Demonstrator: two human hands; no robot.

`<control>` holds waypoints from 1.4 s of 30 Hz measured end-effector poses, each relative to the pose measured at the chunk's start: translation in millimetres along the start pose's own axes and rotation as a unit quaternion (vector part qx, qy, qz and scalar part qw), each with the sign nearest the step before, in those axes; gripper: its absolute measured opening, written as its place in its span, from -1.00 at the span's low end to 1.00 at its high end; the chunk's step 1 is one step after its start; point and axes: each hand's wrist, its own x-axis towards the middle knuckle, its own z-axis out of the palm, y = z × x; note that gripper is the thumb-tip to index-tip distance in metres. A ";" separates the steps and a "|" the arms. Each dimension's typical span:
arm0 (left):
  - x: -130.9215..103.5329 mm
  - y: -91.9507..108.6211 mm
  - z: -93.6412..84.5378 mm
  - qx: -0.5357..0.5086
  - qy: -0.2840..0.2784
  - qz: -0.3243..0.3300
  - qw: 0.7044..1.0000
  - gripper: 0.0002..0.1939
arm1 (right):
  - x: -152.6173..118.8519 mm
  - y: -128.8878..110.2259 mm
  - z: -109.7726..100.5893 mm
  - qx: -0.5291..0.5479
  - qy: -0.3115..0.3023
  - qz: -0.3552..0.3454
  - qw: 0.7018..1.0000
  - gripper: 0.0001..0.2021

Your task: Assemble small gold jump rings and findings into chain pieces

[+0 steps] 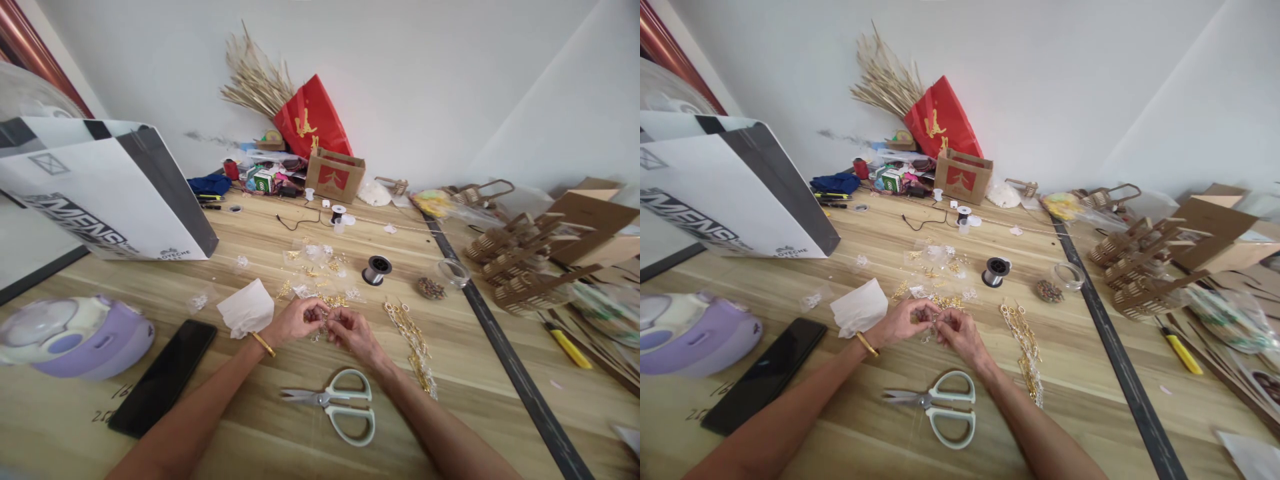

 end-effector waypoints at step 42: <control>0.8 -4.1 -8.1 -0.054 -0.038 -0.048 0.997 -0.79 | 3.4 3.1 -3.1 0.068 -0.012 0.015 0.998 -0.67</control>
